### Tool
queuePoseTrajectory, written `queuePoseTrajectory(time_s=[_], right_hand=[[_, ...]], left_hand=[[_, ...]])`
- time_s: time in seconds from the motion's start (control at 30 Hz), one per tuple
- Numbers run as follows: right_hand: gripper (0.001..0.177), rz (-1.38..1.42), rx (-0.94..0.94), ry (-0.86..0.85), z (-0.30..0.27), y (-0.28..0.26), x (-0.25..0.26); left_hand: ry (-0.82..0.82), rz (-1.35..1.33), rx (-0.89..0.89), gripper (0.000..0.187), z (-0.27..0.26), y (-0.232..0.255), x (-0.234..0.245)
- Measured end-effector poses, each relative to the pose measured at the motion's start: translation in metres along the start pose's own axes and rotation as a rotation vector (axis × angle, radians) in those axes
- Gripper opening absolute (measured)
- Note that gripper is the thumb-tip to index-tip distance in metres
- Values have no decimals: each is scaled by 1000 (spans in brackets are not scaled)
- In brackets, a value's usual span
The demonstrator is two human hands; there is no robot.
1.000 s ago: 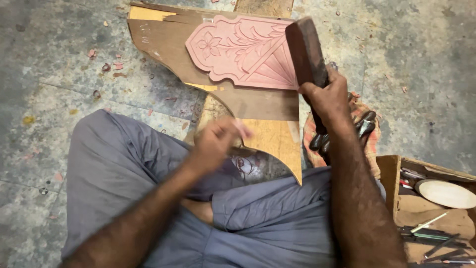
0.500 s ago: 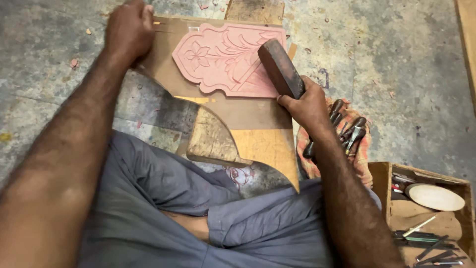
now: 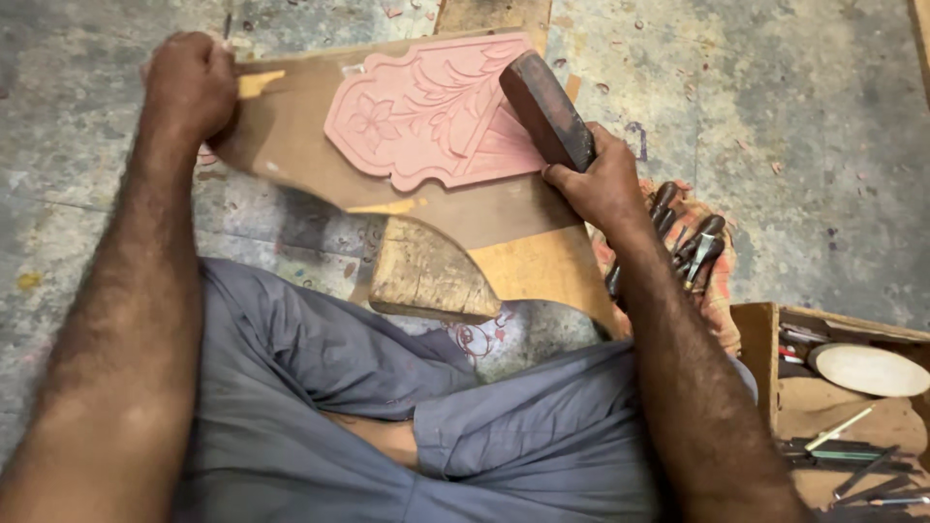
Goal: The person carves a decorative floral pattern into a wooden panel using a chisel and a mallet.
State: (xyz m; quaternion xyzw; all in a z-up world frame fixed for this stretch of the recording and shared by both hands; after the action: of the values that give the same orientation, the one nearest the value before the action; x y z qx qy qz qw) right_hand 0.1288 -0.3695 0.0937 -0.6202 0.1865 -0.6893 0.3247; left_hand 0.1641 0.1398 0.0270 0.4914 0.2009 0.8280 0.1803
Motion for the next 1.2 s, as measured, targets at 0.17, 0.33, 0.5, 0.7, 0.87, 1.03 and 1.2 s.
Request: queuePoseTrajectory(time_s=[0.17, 0.33, 0.5, 0.7, 0.87, 1.03, 1.2], right_hand=[[44, 72, -59, -33, 1, 9, 12], [47, 61, -173, -170, -10, 6, 13], [45, -44, -232, -261, -21, 11, 20], [48, 79, -249, -80, -10, 26, 34], [52, 65, -217, 100, 27, 34, 46], [60, -106, 40, 112, 72, 20, 58], [62, -396, 464, 207, 95, -20, 61]], left_hand=[[-78, -11, 331, 38, -53, 0, 19], [-289, 195, 427, 40, -76, -12, 23], [-224, 312, 446, 41, -80, -17, 25], [-66, -801, 454, 21, -63, 29, 21], [-284, -930, 413, 19, -37, 115, 6], [-517, -1069, 215, 22, 0, 204, -51], [-609, -900, 128, 13, 37, 255, -117]])
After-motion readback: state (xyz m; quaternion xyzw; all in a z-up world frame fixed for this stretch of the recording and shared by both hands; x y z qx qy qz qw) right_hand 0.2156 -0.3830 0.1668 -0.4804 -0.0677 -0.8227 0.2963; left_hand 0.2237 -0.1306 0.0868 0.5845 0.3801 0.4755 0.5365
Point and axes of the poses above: each hand's wrist, its own z-axis towards the middle knuckle, its own x-axis out of the back of the hand, y = z × x, the point moved 7 cm from there along z, towards the middle knuckle, and after that the axes turned 3 degrees about -z, right-handed, at the moved point
